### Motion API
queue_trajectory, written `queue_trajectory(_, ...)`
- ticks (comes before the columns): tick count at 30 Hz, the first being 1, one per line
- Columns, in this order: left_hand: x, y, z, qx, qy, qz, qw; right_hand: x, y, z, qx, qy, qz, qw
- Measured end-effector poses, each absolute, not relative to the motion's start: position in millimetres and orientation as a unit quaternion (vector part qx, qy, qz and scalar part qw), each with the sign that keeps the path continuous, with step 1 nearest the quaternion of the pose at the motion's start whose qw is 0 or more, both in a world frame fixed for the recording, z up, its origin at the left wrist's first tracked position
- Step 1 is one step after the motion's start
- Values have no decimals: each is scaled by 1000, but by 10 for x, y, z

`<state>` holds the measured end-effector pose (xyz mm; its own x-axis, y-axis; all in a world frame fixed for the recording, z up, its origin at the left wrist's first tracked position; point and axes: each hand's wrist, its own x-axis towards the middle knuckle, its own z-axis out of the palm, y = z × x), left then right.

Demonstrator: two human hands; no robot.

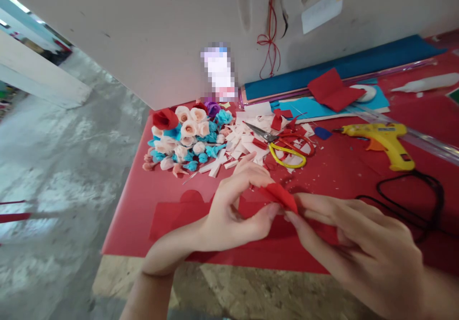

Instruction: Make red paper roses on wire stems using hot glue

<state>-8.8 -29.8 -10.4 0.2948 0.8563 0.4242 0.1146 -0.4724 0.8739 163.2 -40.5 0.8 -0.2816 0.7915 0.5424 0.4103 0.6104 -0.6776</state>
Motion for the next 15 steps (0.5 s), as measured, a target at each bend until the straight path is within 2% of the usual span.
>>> queue_trajectory(6, -92, -322, -107, 702, 343, 488, 389, 1652, -415, 34, -398, -757, 262, 447)
queue_trajectory(15, -72, -303, -94, 697, 349, 489, 392, 1636, -417, -8, -396, -764, 247, 445)
